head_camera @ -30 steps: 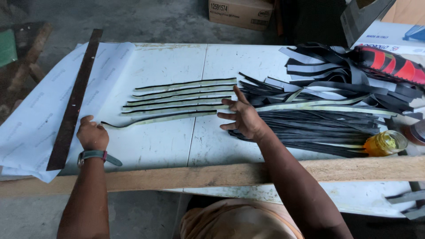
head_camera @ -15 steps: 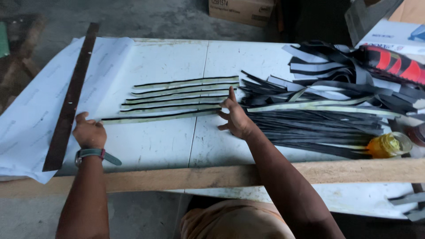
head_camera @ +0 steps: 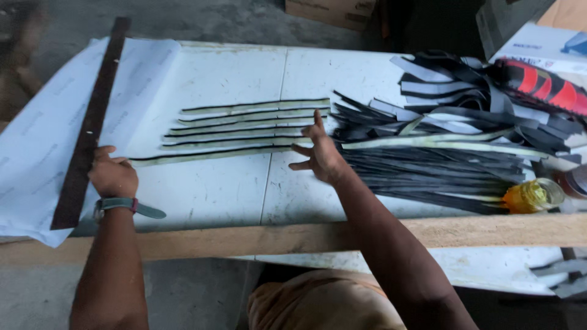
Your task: The person repeatedly applies a yellow substance from a small jar onto long, thin rubber strips using a small brush. They place each treated strip onto a wooden board and then move it to a growing pile on the table.
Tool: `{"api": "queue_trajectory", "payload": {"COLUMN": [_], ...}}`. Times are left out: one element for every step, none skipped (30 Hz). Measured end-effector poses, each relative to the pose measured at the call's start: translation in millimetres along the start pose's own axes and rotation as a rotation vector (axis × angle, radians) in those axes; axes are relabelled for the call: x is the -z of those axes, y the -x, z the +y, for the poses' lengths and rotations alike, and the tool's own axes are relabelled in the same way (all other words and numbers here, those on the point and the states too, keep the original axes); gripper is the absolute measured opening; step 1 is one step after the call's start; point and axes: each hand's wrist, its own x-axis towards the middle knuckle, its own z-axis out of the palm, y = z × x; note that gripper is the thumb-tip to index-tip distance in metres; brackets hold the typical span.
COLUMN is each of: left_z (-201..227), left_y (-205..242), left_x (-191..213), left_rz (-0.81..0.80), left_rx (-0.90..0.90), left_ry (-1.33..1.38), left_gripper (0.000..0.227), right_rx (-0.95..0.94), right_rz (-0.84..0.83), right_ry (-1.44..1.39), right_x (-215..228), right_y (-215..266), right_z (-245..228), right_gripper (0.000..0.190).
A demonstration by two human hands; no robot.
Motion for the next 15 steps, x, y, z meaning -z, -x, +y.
{"api": "queue_trajectory", "payload": {"left_z": [2.2, 5.5, 7.8, 10.2, 13.0, 14.0, 15.6, 18.6, 21.0, 23.2, 24.5, 23.8, 20.8, 17.2, 12.6], "left_y": [-2.8, -0.4, 0.3, -0.1, -0.3, 3.7, 6.5, 6.0, 5.8, 3.4, 1.6, -0.1, -0.4, -3.7, -6.7], "left_x": [2.1, 2.8, 4.7, 6.5, 7.1, 8.3, 7.8, 5.6, 3.4, 0.5, -2.6, -4.9, -5.9, -6.9, -8.0], "left_rz": [-0.013, -0.031, -0.049, -0.051, -0.054, -0.065, -0.072, -0.079, -0.087, -0.093, -0.099, -0.105, -0.114, -0.12, -0.125], "left_rx": [0.034, 0.071, 0.107, 0.09, 0.074, 0.058, 0.048, 0.037, 0.025, 0.029, 0.032, 0.033, 0.064, 0.089, 0.114], "left_ry": [0.036, 0.075, 0.114, 0.13, 0.146, 0.16, 0.175, 0.191, 0.206, 0.209, 0.213, 0.216, 0.182, 0.15, 0.118], "left_gripper": [0.036, 0.038, 0.039, 0.04, 0.041, 0.041, 0.04, 0.039, 0.038, 0.04, 0.041, 0.042, 0.044, 0.046, 0.048], "right_rx": [-0.023, -0.05, -0.057, -0.066, -0.074, -0.066, -0.058, -0.049, -0.057, -0.058, -0.059, -0.066, -0.073, -0.074, -0.078], "right_rz": [-0.003, -0.002, 0.004, 0.013, 0.022, 0.027, 0.031, 0.036, 0.045, 0.051, 0.057, 0.057, 0.057, 0.057, 0.056], "right_ry": [-0.003, -0.005, 0.02, 0.043, 0.067, 0.055, 0.042, 0.027, 0.019, 0.014, 0.008, 0.019, 0.029, 0.038, 0.064], "right_x": [-4.5, -6.8, -7.9, -6.6, -3.9, 0.9, 6.8, 12.7, 18.5, 22.8, 26.0, 27.5, 27.9, 27.2, 26.0], "right_y": [-4.7, -7.3, -9.7, -11.2, -12.4, -10.5, -8.1, -5.6, -2.4, -1.0, 0.5, 1.7, 2.6, 1.8, 0.4], "right_z": [-1.2, -0.8, -0.6, -0.8, -0.8, 2.9, 6.4, 8.9, 11.0, 10.4, 9.9, 9.9, 9.8, 8.5, 7.1], "right_gripper": [0.09, 0.091, 0.091, 0.091, 0.091, 0.091, 0.092, 0.093, 0.092, 0.091, 0.089, 0.091, 0.092, 0.094, 0.093]}}
